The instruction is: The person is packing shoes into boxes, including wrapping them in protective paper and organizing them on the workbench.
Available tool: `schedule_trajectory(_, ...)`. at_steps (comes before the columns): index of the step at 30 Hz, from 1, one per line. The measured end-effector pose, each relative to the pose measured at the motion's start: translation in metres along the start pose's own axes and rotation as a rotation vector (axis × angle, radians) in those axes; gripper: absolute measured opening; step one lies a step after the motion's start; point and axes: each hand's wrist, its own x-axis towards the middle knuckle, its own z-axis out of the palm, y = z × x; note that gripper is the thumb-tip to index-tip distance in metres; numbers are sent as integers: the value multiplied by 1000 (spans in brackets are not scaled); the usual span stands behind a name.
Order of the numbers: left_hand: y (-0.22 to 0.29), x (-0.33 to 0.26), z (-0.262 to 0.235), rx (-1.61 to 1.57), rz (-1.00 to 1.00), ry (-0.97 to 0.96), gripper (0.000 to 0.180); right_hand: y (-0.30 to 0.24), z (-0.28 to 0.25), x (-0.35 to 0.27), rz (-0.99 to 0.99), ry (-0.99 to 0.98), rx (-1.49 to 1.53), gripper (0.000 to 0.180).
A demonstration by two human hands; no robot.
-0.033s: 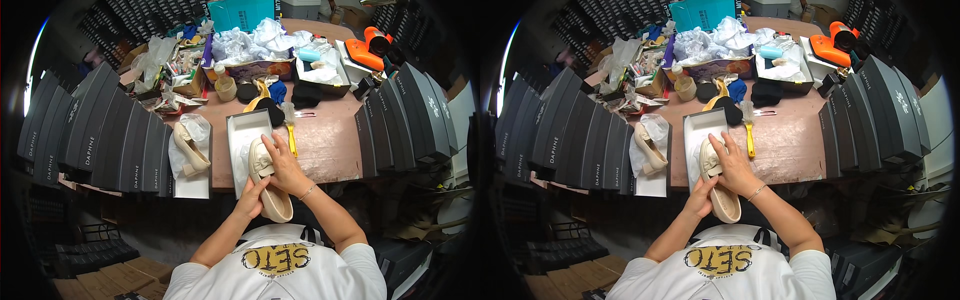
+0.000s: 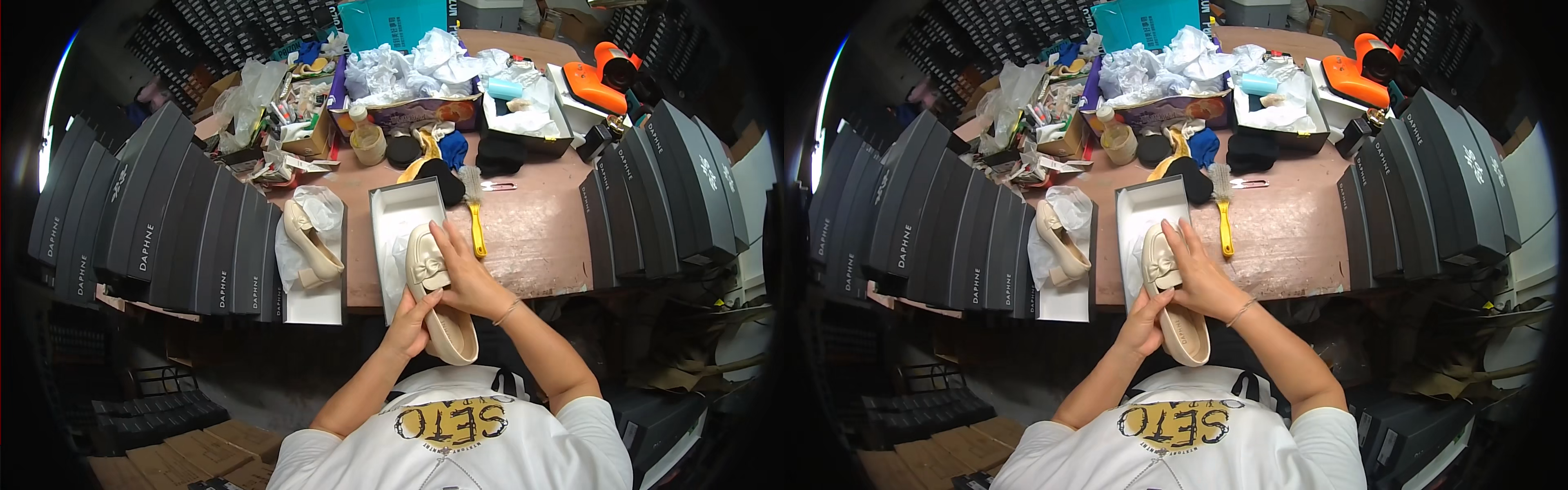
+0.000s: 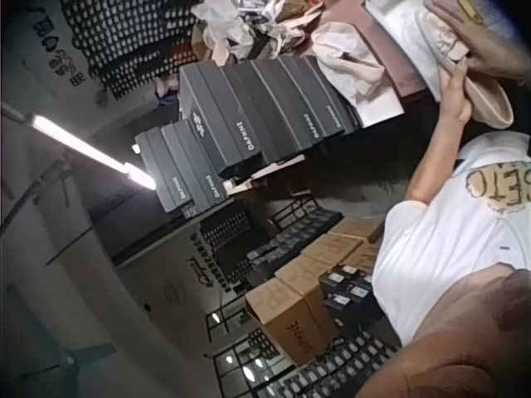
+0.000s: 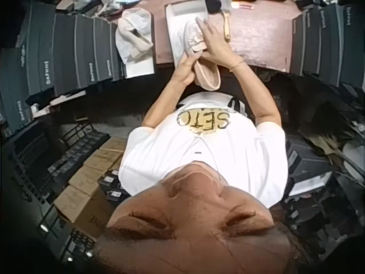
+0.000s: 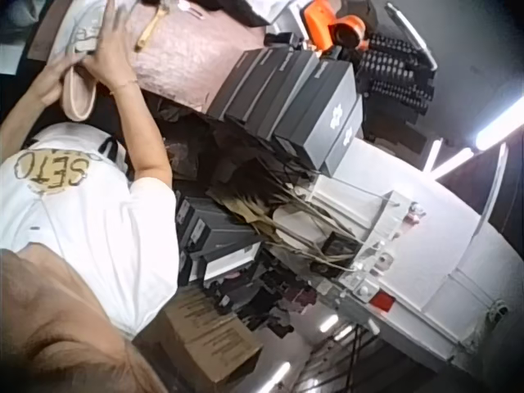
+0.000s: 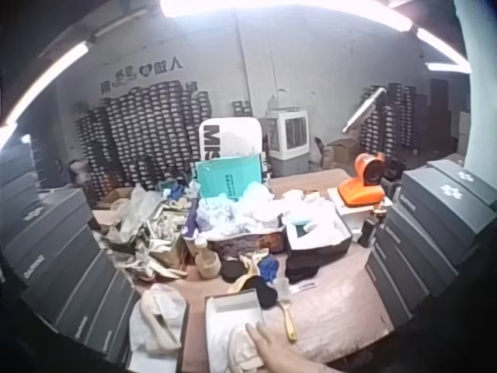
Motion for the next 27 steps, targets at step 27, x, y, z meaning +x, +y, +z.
schedule_trajectory(27,53,9,-6,701,625,26,70,-33,19,4,75,92,121,83)
